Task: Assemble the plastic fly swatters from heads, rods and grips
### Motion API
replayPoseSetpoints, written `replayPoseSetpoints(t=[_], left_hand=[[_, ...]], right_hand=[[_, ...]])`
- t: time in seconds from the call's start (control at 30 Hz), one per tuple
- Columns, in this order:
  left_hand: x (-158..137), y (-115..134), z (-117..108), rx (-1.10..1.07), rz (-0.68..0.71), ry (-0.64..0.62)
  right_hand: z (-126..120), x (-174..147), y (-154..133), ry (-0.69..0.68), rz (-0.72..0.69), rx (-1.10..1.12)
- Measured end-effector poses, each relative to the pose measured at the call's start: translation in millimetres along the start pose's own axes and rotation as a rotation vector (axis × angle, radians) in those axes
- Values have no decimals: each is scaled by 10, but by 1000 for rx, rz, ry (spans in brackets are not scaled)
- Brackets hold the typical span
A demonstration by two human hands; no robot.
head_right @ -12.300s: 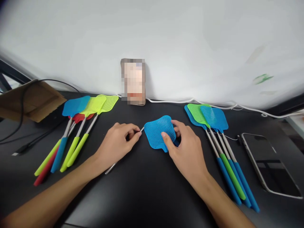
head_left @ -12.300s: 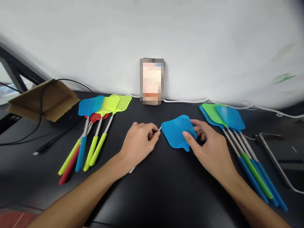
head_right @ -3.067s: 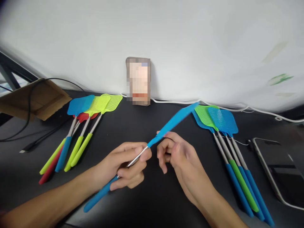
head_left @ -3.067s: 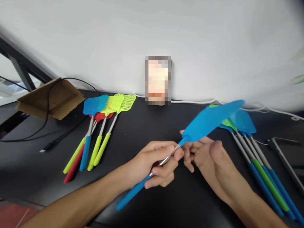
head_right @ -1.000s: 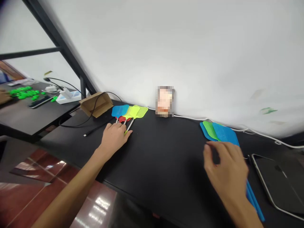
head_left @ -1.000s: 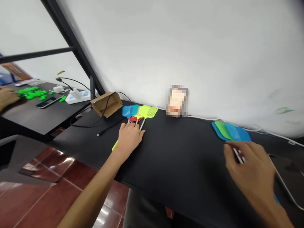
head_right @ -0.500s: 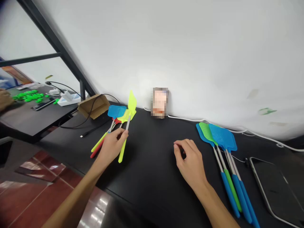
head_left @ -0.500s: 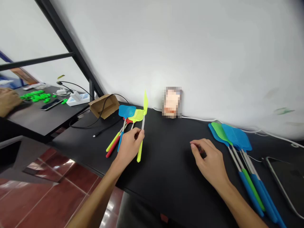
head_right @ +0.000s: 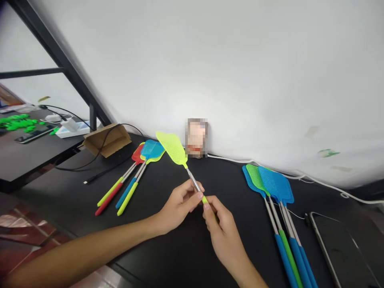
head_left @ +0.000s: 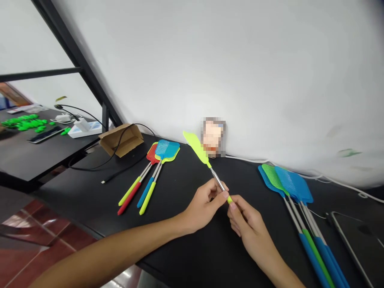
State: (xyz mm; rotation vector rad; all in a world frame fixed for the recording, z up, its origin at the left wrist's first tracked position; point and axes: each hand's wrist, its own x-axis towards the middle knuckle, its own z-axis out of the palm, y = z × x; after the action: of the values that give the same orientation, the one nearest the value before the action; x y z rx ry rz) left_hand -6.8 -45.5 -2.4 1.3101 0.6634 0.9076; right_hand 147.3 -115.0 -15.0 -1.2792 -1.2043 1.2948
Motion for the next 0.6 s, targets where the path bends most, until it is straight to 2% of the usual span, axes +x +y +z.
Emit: replayPoseSetpoints(t=[0.1, 0.2, 0.3, 0.43, 0.6], left_hand=[[81, -40, -92, -171, -11, -102], [97, -10, -206, -201, 10, -211], [81, 21, -259, -277, -38, -269], [63, 6, -236, -437, -72, -308], [17, -24, -169, -493, -37, -186]], right_hand=[[-28, 25, -64, -62, 161, 210], [17, 19, -159, -145, 331, 463], [70, -7, -209, -208, 450, 593], [94, -41, -227, -232, 452, 595], [147, -50, -210, -174, 399, 506]])
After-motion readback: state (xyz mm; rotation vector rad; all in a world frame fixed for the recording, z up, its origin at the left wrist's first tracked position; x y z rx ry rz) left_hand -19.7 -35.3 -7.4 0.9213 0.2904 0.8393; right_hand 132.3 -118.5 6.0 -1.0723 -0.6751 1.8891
